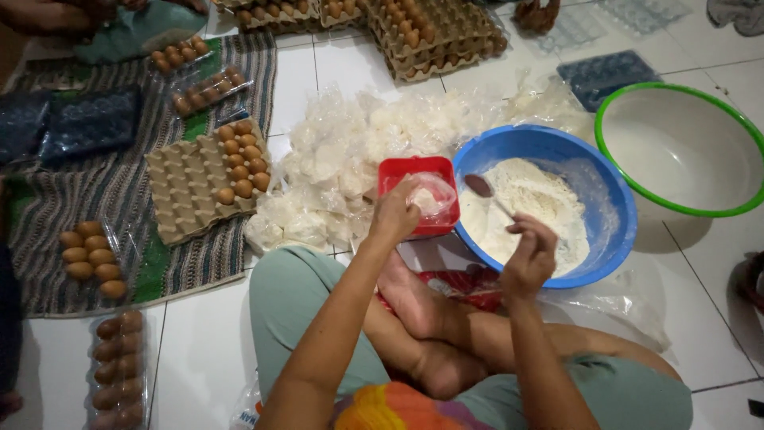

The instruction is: The person fills small plastic bags with white flour using a spoon from a blue bowl, ties the bags closed, and places them aside while sitting on the floor next to egg cartons.

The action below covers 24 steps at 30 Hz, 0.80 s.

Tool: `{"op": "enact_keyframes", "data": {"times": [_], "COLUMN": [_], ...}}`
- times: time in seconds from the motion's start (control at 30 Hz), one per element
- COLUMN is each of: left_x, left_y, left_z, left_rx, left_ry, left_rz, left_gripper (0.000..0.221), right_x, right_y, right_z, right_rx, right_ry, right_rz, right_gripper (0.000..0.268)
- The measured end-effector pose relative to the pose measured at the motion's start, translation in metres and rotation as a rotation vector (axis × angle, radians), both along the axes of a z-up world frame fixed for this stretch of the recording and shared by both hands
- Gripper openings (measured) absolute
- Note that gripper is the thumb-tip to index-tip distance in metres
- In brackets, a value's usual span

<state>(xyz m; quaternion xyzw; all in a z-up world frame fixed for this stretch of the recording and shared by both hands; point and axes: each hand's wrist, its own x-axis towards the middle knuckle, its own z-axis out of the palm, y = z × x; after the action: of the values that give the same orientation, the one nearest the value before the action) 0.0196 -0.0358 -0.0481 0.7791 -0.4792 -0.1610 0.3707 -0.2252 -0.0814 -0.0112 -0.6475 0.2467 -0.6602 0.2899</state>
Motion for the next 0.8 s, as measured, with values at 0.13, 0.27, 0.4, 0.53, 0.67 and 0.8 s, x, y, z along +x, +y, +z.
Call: {"op": "enact_keyframes", "data": {"times": [0.13, 0.27, 0.4, 0.53, 0.67, 0.8], "left_x": [0.001, -0.016, -0.009, -0.007, -0.015, -0.004], "left_y": [0.003, 0.018, 0.009, 0.009, 0.018, 0.01], "left_z": [-0.007, 0.032, 0.009, 0.005, 0.033, 0.01], "left_rx": [0.0, -0.031, -0.076, -0.066, -0.051, -0.062], "left_ry": [-0.02, 0.044, 0.079, 0.089, 0.103, 0.109], "left_rz": [-0.001, 0.014, 0.017, 0.032, 0.05, 0.038], "left_gripper": [0.058, 0.057, 0.056, 0.055, 0.055, 0.055], "right_x": [-0.018, -0.036, -0.038, -0.031, -0.029, -0.029], "right_y": [-0.027, -0.058, -0.074, -0.078, -0.072, -0.064], "right_z": [-0.01, -0.05, -0.091, -0.11, -0.099, -0.089], "right_rx": [0.179, 0.418, 0.495, 0.515, 0.552, 0.571], "right_ry": [0.065, 0.306, 0.504, 0.614, 0.644, 0.625], "right_rz": [-0.127, -0.24, -0.19, -0.116, -0.047, 0.015], "right_gripper": [0.018, 0.024, 0.024, 0.024, 0.027, 0.029]}}
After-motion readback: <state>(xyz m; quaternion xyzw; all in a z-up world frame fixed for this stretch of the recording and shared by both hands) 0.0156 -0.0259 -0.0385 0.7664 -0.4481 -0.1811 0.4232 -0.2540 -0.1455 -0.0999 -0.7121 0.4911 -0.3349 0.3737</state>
